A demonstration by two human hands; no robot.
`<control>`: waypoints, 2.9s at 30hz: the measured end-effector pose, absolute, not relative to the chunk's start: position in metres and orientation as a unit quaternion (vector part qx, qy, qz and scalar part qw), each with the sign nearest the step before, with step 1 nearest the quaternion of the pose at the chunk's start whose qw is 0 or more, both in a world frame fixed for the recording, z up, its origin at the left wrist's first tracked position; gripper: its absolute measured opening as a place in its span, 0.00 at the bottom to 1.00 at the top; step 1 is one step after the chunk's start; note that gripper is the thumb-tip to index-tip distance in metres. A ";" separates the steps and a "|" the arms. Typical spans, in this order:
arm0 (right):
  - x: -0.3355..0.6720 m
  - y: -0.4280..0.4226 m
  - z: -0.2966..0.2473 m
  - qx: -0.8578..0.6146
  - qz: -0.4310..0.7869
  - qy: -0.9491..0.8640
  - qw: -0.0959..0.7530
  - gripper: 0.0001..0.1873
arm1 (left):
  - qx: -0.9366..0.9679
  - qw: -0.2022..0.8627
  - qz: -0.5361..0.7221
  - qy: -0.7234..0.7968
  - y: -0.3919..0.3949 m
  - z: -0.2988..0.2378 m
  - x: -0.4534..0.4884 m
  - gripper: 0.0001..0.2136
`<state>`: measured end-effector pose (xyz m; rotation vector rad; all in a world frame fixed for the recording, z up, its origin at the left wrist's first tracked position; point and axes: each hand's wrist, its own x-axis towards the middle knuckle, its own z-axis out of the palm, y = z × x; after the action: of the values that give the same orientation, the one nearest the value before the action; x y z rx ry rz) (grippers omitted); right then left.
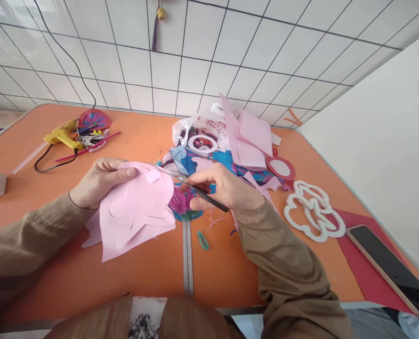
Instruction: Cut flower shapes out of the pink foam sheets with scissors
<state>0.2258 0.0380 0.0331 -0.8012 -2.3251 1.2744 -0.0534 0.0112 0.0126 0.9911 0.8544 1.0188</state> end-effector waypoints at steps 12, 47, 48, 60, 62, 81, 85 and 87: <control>0.229 0.040 0.028 -0.295 0.457 -0.819 0.183 0.34 | 0.433 0.696 0.430 0.377 0.014 0.017 -0.054 0.09; 0.227 0.040 0.033 -0.284 0.440 -0.834 0.174 0.35 | 0.421 0.702 0.423 0.390 0.013 0.016 -0.054 0.10; 0.228 0.040 0.031 -0.284 0.443 -0.831 0.182 0.34 | 0.422 0.704 0.421 0.387 0.013 0.017 -0.054 0.10; 0.229 0.040 0.029 -0.293 0.431 -0.832 0.189 0.31 | 0.419 0.708 0.419 0.384 0.013 0.018 -0.054 0.10; 0.229 0.039 0.029 -0.300 0.431 -0.831 0.184 0.30 | 0.417 0.708 0.421 0.385 0.012 0.018 -0.054 0.10; 0.230 0.040 0.028 -0.298 0.417 -0.841 0.174 0.32 | 0.410 0.710 0.405 0.405 0.013 0.021 -0.055 0.10; 0.230 0.040 0.030 -0.295 0.409 -0.847 0.168 0.30 | 0.412 0.713 0.398 0.405 0.014 0.022 -0.056 0.10; 0.230 0.040 0.031 -0.297 0.408 -0.847 0.165 0.29 | 0.414 0.713 0.396 0.404 0.014 0.022 -0.056 0.10</control>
<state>0.2297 0.0400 0.0308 -0.8463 -2.4135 1.1636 -0.0565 0.0143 0.0221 0.9168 0.8962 0.8785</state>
